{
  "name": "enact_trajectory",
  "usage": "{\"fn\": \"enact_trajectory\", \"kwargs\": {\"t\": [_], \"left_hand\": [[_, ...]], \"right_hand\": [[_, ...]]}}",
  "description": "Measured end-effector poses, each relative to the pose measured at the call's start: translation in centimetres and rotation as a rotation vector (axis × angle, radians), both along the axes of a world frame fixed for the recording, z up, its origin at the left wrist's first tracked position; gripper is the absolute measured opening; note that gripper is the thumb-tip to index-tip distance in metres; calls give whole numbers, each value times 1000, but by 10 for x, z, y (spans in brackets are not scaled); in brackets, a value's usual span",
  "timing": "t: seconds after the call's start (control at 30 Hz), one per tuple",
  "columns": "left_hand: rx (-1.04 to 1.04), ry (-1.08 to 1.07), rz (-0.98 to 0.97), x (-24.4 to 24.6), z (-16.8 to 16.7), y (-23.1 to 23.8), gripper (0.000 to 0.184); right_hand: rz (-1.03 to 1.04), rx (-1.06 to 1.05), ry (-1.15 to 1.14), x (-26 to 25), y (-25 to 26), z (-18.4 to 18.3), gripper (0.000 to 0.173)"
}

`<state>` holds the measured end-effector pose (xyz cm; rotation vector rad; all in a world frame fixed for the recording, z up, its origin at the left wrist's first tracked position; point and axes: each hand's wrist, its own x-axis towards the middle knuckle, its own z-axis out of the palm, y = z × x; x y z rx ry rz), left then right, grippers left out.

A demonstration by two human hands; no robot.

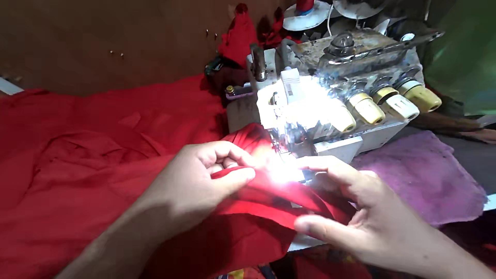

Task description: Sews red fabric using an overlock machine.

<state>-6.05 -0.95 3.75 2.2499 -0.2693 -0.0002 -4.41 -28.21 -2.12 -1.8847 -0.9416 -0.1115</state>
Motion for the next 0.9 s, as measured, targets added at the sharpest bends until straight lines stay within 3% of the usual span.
{"fn": "enact_trajectory", "kwargs": {"t": [0.07,0.13,0.33,0.43,0.5,0.57,0.73,0.9], "left_hand": [[1,83,-8,0,-1,-6,15],[43,89,-60,0,2,-12,18],[147,-79,-82,8,4,-31,3],[361,-129,-139,11,18,-19,17],[452,-178,-148,14,24,-9,14],[372,-156,-152,20,21,-6,10],[261,-83,-118,16,7,-9,14],[244,-67,-91,15,10,-10,17]], "right_hand": [[-94,63,22,-5,3,-7,28],[-143,124,79,-11,3,-12,17],[-254,209,268,-26,4,-31,11],[-305,246,354,-40,1,-39,12],[-287,268,442,-54,4,-41,12],[-234,270,476,-59,17,-48,14],[-154,312,264,-56,24,-64,14],[-205,348,353,-56,21,-70,11]]}}
